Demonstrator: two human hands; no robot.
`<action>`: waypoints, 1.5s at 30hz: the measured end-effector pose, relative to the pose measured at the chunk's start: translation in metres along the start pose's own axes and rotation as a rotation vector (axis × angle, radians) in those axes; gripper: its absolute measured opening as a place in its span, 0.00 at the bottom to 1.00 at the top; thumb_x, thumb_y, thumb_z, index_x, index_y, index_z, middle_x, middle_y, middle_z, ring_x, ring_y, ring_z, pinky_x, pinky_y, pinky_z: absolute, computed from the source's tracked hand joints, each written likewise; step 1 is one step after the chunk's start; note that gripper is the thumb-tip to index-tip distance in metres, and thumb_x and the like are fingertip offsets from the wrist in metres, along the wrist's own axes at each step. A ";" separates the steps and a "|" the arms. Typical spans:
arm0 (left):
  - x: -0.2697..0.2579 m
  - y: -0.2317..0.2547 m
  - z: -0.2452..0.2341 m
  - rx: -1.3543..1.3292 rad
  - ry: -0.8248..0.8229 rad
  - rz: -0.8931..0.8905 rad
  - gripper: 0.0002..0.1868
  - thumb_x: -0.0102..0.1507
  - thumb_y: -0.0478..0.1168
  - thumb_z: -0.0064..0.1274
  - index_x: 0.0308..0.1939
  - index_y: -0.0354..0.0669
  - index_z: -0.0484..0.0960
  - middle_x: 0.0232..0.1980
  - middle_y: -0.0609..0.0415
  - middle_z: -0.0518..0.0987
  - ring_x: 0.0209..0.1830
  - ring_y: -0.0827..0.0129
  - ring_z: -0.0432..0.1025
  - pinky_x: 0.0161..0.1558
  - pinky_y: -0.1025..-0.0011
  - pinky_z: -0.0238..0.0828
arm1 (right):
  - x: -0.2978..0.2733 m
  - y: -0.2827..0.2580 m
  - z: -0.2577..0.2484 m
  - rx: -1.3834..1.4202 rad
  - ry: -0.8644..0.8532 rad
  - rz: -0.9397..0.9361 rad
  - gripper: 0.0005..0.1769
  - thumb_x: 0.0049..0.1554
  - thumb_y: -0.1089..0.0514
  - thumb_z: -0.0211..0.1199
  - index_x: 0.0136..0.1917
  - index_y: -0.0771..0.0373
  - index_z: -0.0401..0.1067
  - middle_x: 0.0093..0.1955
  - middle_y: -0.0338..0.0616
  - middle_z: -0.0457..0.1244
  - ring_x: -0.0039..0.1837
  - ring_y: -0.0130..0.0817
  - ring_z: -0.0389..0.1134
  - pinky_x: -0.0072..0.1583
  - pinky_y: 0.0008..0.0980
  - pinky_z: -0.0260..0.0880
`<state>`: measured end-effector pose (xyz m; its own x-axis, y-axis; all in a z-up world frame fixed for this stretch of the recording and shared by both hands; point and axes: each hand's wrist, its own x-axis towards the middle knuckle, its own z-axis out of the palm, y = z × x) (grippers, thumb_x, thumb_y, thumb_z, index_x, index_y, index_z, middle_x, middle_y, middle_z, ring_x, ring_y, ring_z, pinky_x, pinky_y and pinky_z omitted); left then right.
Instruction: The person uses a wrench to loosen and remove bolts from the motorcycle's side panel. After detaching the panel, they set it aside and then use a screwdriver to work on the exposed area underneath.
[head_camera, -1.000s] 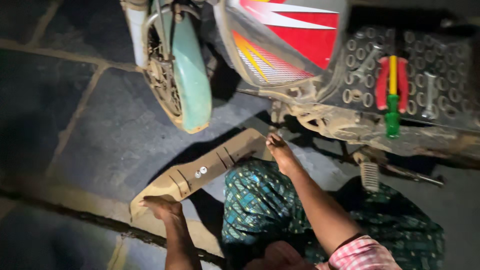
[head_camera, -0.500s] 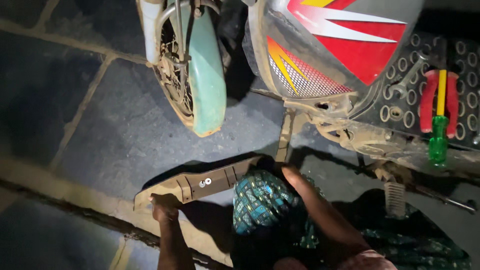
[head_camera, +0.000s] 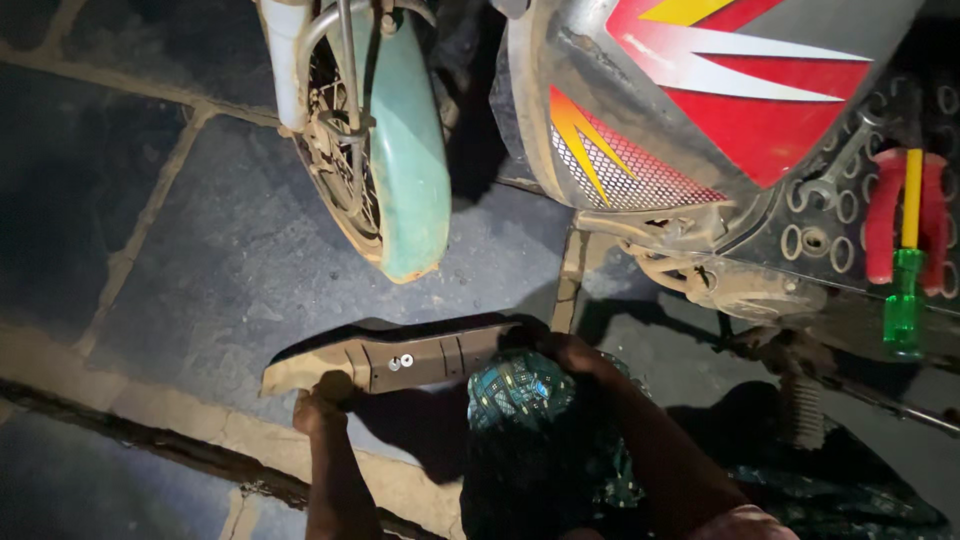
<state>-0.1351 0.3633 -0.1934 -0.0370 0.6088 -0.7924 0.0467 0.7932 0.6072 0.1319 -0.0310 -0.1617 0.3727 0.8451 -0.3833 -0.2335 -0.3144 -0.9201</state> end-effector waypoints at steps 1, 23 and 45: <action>0.000 0.000 -0.001 0.007 0.003 0.002 0.37 0.64 0.59 0.47 0.67 0.32 0.69 0.65 0.42 0.74 0.56 0.54 0.73 0.55 0.58 0.74 | -0.002 0.002 0.001 0.006 -0.004 -0.001 0.16 0.63 0.55 0.56 0.59 0.67 0.73 0.55 0.46 0.68 0.56 0.36 0.67 0.58 0.37 0.68; -0.045 -0.116 0.056 0.057 0.096 0.536 0.32 0.66 0.45 0.55 0.69 0.27 0.67 0.61 0.38 0.78 0.50 0.54 0.77 0.50 0.59 0.77 | -0.038 -0.043 0.033 -0.043 0.317 0.318 0.23 0.63 0.42 0.53 0.60 0.60 0.73 0.54 0.43 0.68 0.54 0.36 0.69 0.59 0.35 0.68; -0.126 -0.112 0.099 -0.008 -0.372 0.777 0.14 0.69 0.40 0.57 0.43 0.27 0.82 0.41 0.50 0.78 0.39 0.70 0.69 0.41 0.73 0.66 | -0.179 -0.141 0.137 -0.913 -0.049 -0.562 0.16 0.56 0.47 0.67 0.35 0.60 0.79 0.48 0.41 0.70 0.68 0.47 0.64 0.73 0.56 0.54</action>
<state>-0.0367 0.1960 -0.1674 0.3320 0.9359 -0.1181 -0.0834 0.1539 0.9846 -0.0250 -0.0788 0.0481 0.1765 0.9793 0.0991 0.7275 -0.0620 -0.6833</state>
